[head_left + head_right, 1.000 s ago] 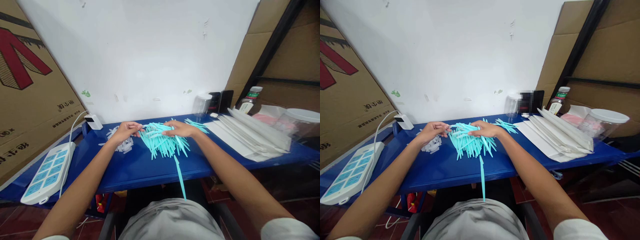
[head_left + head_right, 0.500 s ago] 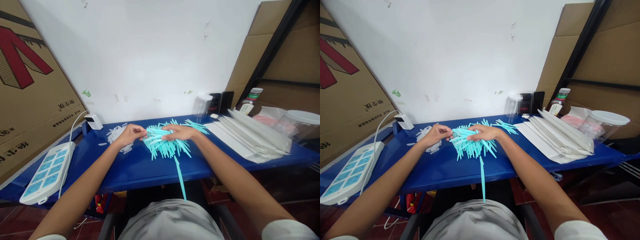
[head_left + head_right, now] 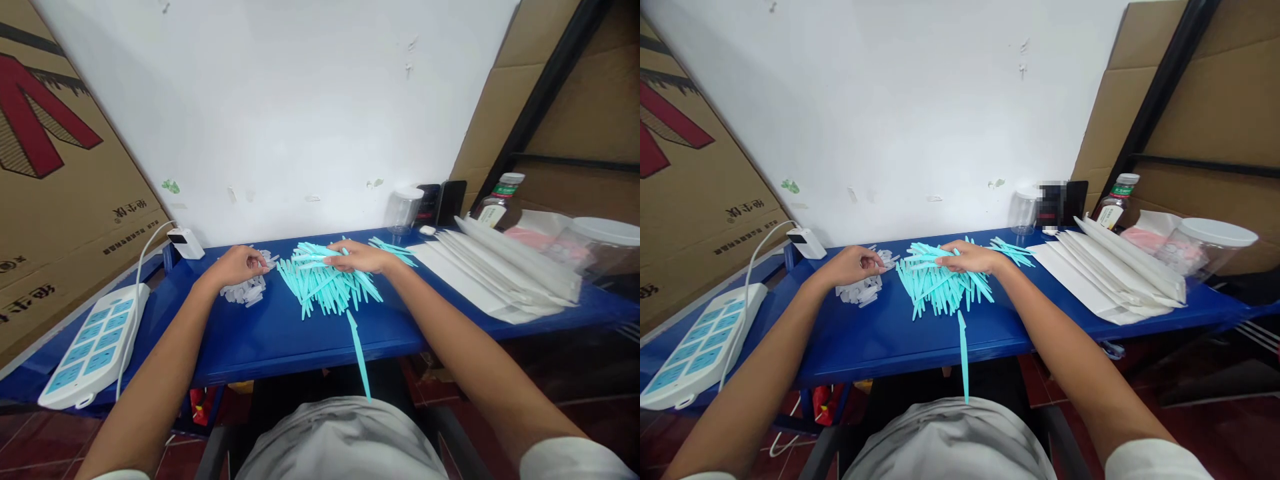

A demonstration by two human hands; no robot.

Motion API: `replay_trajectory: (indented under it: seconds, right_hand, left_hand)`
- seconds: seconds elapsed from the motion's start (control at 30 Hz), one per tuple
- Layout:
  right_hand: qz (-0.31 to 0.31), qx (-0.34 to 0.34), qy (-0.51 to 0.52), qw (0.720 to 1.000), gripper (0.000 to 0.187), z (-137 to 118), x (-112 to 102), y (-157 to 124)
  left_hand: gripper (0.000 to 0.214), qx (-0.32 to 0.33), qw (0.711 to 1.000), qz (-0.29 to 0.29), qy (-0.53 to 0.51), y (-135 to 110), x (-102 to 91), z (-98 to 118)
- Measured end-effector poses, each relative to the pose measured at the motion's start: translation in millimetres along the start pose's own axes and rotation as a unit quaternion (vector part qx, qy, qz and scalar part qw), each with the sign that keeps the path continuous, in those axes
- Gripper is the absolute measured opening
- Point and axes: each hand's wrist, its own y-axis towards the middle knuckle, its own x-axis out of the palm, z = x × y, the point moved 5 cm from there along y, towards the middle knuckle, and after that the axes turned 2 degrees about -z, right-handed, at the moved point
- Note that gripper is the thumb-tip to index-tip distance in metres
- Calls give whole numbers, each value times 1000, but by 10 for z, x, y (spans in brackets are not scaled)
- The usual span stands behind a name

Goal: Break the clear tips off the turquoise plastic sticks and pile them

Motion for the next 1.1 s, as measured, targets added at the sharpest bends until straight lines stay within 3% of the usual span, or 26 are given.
replay_trajectory:
  seconds: [0.2,0.3,0.53,0.87,1.1]
  right_hand:
    - [3,-13,8,1000,48,-25,-17,13]
    - [3,-24,1,1000,54,-9,-44,26]
    - [-15,-65,-16,998,60,6,-46,54]
    - [19,-61,-18,998,62,-34,-58,37]
    - [70,-50,-40,996,67,15,-101,68]
  left_hand:
    - [39,11,996,-92,-20,-3,115,-64]
    - [39,1,994,-109,-23,-2,144,-109]
    - [36,-3,992,-117,-47,35,192,-219]
    - [35,-5,990,-110,-89,49,220,-252]
    - [35,-18,996,-88,-24,49,264,-162]
